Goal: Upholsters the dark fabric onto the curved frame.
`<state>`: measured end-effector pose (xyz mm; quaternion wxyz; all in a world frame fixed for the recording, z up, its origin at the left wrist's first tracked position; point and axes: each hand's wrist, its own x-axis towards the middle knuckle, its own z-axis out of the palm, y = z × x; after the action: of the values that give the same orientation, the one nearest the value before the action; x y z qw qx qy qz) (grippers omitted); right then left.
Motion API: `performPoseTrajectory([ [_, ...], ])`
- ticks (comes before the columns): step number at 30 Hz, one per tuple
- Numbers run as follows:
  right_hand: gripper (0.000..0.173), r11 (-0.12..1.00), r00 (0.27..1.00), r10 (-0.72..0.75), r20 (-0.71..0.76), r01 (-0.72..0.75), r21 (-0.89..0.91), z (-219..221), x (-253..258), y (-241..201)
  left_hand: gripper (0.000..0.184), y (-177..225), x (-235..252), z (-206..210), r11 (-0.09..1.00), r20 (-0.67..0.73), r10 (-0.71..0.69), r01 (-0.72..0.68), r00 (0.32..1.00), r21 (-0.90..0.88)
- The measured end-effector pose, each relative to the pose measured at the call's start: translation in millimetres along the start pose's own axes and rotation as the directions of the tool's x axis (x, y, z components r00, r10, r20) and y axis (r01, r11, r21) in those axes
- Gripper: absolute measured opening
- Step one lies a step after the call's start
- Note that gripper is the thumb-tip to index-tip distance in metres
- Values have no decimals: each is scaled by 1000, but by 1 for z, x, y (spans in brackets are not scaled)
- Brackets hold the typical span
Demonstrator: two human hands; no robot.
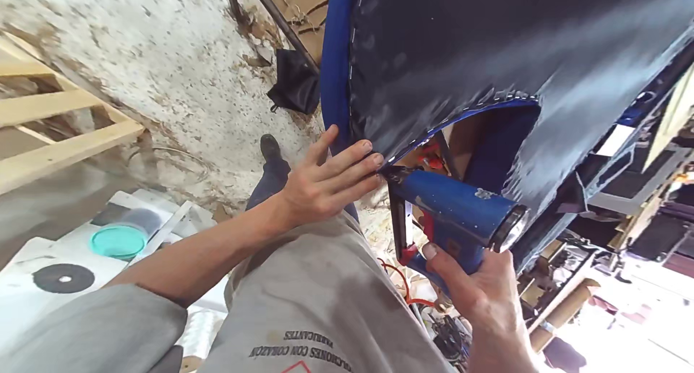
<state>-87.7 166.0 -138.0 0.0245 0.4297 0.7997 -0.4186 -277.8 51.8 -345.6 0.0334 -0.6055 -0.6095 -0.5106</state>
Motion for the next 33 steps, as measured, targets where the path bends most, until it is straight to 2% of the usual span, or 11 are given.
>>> performPoseTrajectory([
  [6,23,1000,999,0,34,1,-23,1,7,1,28,0,2,-3,1000,25,-4,3,1000,29],
  [9,25,997,1000,-15,-1,14,-78,-7,1,-1,28,0,2,-5,1000,39,6,-7,999,15],
  [14,23,996,998,-61,6,61,-69,-17,-2,-9,26,-4,-8,-5,992,-27,61,-63,998,-112],
  [17,22,995,996,-73,45,76,-71,-14,1,-9,27,3,-16,-15,990,-156,-68,47,985,-134],
  [18,22,996,996,-72,57,75,-54,-13,0,-8,35,6,-19,-18,985,-175,-134,112,975,-129],
  [20,23,998,996,-68,59,68,-4,-10,-2,-7,56,10,-17,-21,974,-149,-214,199,966,-106],
  [21,23,998,996,-64,56,63,14,-9,-3,-6,58,11,-11,-21,975,-101,-216,208,971,-79],
  [23,22,998,997,-57,45,55,42,-7,-4,-5,52,7,2,-18,986,-19,-160,159,987,-54],
  [25,22,997,998,-53,32,51,56,-6,-4,-2,42,-2,6,-12,993,-2,-91,91,996,-71],
  [28,22,998,999,-29,14,28,56,-3,-8,-2,40,-10,0,-2,995,-75,-10,3,997,-102],
  [33,26,998,999,35,-17,-34,50,6,-14,-7,43,-6,-4,6,988,-169,-53,27,984,-152],
])
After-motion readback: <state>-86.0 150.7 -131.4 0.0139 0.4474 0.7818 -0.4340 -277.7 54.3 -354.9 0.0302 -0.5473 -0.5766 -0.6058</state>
